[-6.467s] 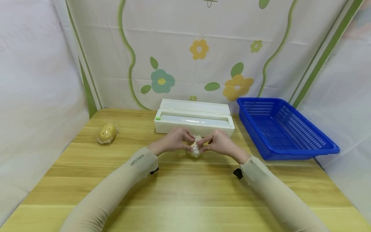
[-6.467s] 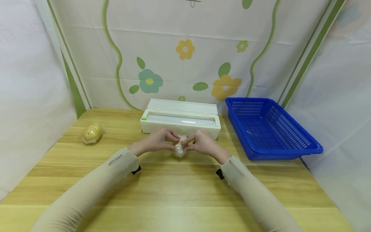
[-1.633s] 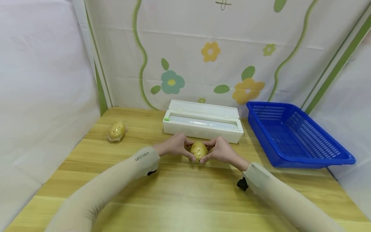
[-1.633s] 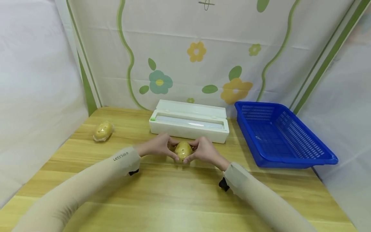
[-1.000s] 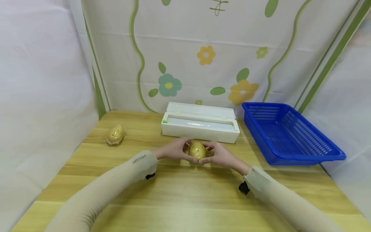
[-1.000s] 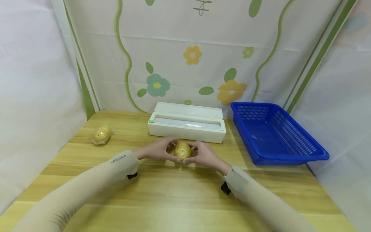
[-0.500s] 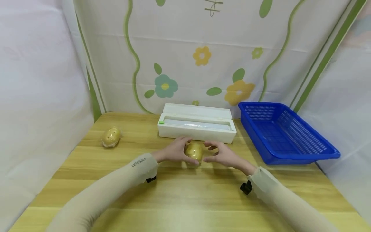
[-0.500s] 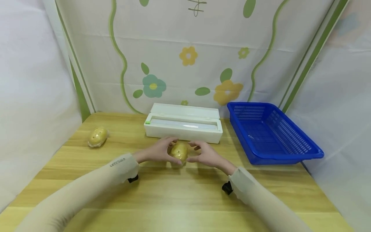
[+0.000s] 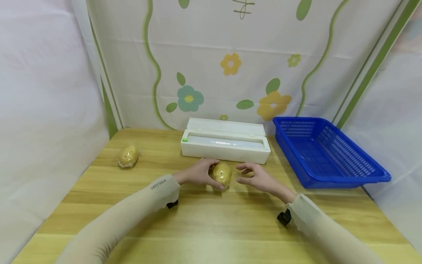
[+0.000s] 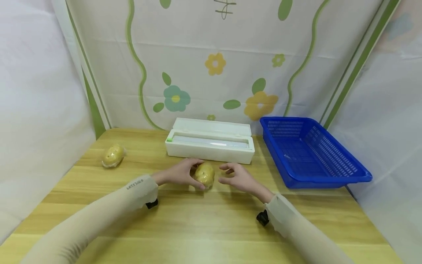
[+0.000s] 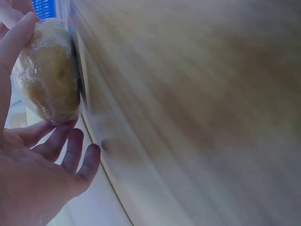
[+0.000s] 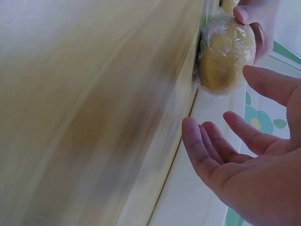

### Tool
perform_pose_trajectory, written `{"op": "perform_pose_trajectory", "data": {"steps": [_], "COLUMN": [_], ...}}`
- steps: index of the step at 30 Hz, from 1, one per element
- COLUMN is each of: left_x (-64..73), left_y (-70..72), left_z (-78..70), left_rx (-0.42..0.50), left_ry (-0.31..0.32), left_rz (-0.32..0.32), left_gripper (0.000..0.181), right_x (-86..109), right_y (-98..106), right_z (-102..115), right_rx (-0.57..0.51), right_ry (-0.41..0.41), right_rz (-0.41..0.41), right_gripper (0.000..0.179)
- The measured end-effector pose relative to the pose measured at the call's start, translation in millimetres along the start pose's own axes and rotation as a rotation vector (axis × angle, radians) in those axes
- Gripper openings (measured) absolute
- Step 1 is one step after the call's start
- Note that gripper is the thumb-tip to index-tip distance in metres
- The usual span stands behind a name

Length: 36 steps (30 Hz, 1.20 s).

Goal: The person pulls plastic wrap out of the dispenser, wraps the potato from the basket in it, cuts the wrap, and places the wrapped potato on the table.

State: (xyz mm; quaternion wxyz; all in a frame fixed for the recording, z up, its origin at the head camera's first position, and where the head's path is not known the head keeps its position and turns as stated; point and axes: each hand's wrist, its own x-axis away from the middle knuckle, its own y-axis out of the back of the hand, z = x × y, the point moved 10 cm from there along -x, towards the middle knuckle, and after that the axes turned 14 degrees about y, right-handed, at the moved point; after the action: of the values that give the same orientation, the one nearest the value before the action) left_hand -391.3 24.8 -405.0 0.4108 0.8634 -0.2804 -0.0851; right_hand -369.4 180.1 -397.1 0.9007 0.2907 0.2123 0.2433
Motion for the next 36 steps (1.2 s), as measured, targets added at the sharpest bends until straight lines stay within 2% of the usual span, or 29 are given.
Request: {"op": "perform_pose_trajectory", "data": {"steps": [4,7,10,13,16,20,24,30,36], "left_x": [5.4,15.6,29.8,43.5,55.3,69.6,82.4,94.1,95.8], "left_y": [9.0,17.8,30.2,50.1,78.0,114.0,135.7,152.5,156.5], "left_z": [0.2,5.3,19.1,39.4,58.6,83.0,107.1,128.7,145.9], "left_rx": [0.011,0.015,0.018,0.017,-0.064,-0.242,-0.312,-0.333,-0.313], "left_ry": [-0.024,-0.021,0.010,0.051,0.082,0.140,0.223,0.289,0.344], "left_rz": [-0.054,-0.073,-0.072,-0.079,-0.134,-0.229,-0.250,-0.274,-0.227], "left_gripper": [0.096,0.098,0.102,0.103,0.105,0.105,0.103,0.103,0.108], "right_x": [0.6,3.4,6.3,8.8,11.2,15.2,19.3,22.2,20.7], "right_y": [3.9,5.9,7.9,11.5,17.1,24.3,24.9,26.5,29.4], "right_z": [-1.8,-4.7,-5.9,-6.0,-4.5,-5.4,-8.8,-10.5,-9.6], "right_rx": [0.008,-0.002,-0.009,-0.007,-0.011,-0.017,-0.013,-0.017,-0.006], "right_ry": [-0.010,-0.035,-0.041,-0.035,-0.030,-0.034,-0.037,-0.034,-0.046], "right_rz": [-0.012,-0.008,-0.008,-0.007,-0.021,-0.047,-0.045,-0.067,-0.067], "right_gripper": [0.046,0.046,0.045,0.046,0.047,0.047,0.046,0.044,0.043]}}
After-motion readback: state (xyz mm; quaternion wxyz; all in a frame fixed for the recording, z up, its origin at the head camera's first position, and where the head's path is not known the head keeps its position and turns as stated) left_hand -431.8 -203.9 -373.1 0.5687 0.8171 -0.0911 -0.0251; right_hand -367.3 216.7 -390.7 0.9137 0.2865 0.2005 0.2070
